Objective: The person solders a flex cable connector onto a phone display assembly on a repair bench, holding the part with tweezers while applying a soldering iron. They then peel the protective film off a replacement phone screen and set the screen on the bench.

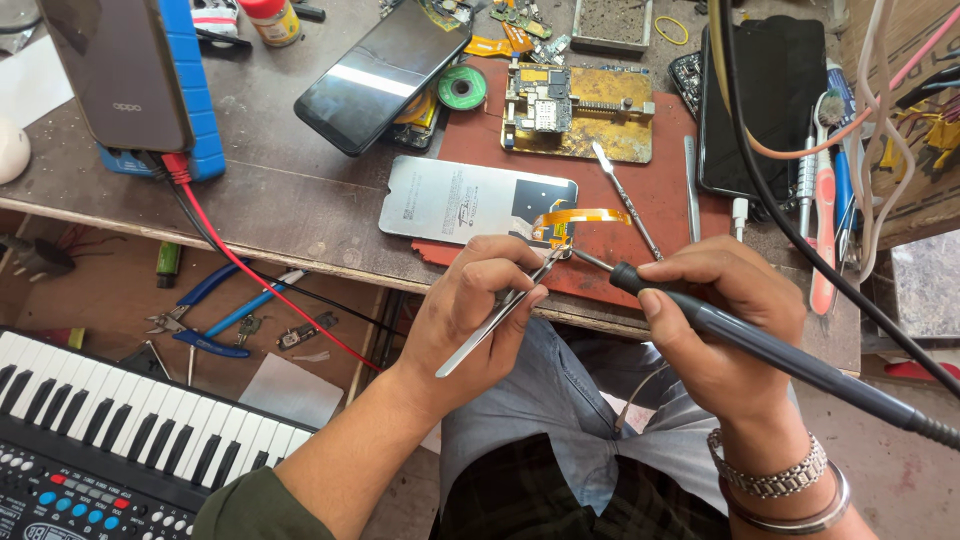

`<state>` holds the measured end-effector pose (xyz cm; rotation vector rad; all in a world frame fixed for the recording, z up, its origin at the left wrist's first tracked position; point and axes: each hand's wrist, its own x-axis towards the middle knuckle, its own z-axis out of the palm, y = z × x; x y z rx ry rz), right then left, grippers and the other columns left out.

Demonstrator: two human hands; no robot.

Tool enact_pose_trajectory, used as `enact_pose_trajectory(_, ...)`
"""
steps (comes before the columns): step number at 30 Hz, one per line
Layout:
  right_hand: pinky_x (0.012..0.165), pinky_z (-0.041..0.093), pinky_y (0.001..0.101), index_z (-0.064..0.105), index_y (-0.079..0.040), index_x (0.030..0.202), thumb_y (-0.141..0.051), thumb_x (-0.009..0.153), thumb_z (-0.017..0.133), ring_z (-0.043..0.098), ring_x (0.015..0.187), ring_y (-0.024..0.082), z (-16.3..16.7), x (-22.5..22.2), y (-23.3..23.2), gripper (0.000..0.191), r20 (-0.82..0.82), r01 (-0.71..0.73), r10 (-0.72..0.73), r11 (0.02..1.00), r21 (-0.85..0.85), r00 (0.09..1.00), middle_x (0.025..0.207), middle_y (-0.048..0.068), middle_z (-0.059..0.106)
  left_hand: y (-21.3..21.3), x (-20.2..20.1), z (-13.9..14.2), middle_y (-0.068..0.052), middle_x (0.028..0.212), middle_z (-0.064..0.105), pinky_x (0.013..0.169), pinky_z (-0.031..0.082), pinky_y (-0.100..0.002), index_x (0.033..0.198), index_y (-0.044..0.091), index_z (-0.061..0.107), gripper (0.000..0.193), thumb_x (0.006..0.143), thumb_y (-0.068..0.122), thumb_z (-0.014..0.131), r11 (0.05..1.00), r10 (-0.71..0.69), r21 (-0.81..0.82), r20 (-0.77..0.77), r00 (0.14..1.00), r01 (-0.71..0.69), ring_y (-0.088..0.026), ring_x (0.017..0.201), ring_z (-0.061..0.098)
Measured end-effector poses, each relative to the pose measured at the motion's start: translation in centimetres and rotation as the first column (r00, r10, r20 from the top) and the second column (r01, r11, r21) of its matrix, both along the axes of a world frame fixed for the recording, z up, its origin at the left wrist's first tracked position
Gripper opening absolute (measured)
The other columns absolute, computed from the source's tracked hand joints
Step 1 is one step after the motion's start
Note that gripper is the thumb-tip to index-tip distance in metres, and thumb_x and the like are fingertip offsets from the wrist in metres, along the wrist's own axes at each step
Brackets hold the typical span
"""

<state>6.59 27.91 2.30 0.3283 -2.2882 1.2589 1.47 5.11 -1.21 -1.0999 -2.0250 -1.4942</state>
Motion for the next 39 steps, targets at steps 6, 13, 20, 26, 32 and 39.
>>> enact_pose_trajectory(6, 0.062, 0.039, 0.0208, 0.072, -0.002, 0.098, -0.003, 0.082, 0.074, 0.056, 0.072, 0.010, 0.8, -0.2, 0.0, 0.016, -0.007, 0.012, -0.011, 0.995, 0.101, 1.000, 0.088, 0.005, 0.064, 0.2, 0.2, -0.1, -0.014, 0.115, 0.063, 0.090, 0.057, -0.040, 0.115, 0.006, 0.042, 0.029, 0.103, 0.002, 0.067, 0.999, 0.025, 0.027, 0.020, 0.999, -0.026, -0.031, 0.104, 0.068)
enact_pose_trajectory(13, 0.059, 0.035, 0.0201, 0.070, -0.002, 0.094, -0.003, 0.085, 0.070, 0.052, 0.068, 0.008, -0.7, -1.1, -0.6, 0.010, -0.038, -0.001, -0.001, 0.999, -0.037, 0.999, 0.083, 0.005, 0.062, 0.4, 0.1, -0.2, -0.014, 0.114, 0.063, 0.091, 0.056, -0.040, 0.113, 0.006, 0.042, 0.029, 0.102, 0.001, 0.068, 0.999, 0.039, 0.037, 0.009, 0.999, -0.039, -0.032, 0.104, 0.068)
enact_pose_trajectory(20, 0.062, 0.038, 0.0216, 0.071, 0.000, 0.094, 0.001, 0.083, 0.069, 0.053, 0.070, 0.009, -1.1, -1.1, -0.3, 0.011, 0.010, 0.002, -0.002, 0.999, -0.036, 1.000, 0.088, 0.005, 0.062, 0.2, 0.0, -0.3, -0.014, 0.114, 0.063, 0.090, 0.056, -0.040, 0.112, 0.006, 0.042, 0.029, 0.101, 0.001, 0.069, 0.999, 0.022, 0.024, 0.007, 1.000, -0.022, -0.032, 0.103, 0.068)
enact_pose_trajectory(26, 0.071, 0.043, 0.0232, 0.071, 0.000, 0.096, 0.001, 0.085, 0.068, 0.057, 0.077, 0.010, -0.9, -1.4, -0.5, 0.011, 0.029, -0.057, 0.060, 0.995, -0.080, 0.998, 0.091, 0.005, 0.062, 0.2, 0.0, -0.2, -0.014, 0.114, 0.064, 0.091, 0.056, -0.040, 0.112, 0.006, 0.041, 0.029, 0.102, 0.001, 0.068, 1.000, 0.016, 0.025, -0.002, 1.000, -0.016, -0.032, 0.105, 0.068)
enact_pose_trajectory(32, 0.070, 0.043, 0.0229, 0.071, 0.000, 0.095, -0.001, 0.085, 0.068, 0.056, 0.075, 0.010, -0.6, -1.6, -0.4, 0.010, 0.029, -0.059, 0.061, 0.996, -0.068, 0.998, 0.089, 0.006, 0.061, 0.2, 0.0, -0.2, -0.014, 0.114, 0.063, 0.090, 0.057, -0.039, 0.112, 0.006, 0.040, 0.029, 0.102, 0.001, 0.068, 1.000, 0.020, 0.011, -0.006, 1.000, -0.020, -0.030, 0.105, 0.068)
enact_pose_trajectory(39, 0.066, 0.044, 0.0218, 0.072, -0.001, 0.093, -0.002, 0.080, 0.069, 0.058, 0.073, 0.008, -0.2, -1.8, -0.2, 0.013, 0.004, -0.071, 0.071, 0.997, -0.025, 0.997, 0.088, 0.005, 0.061, 0.2, 0.0, -0.2, -0.014, 0.115, 0.063, 0.089, 0.057, -0.038, 0.112, 0.007, 0.040, 0.029, 0.103, 0.002, 0.067, 1.000, 0.023, -0.002, 0.006, 1.000, -0.023, -0.029, 0.104, 0.069)
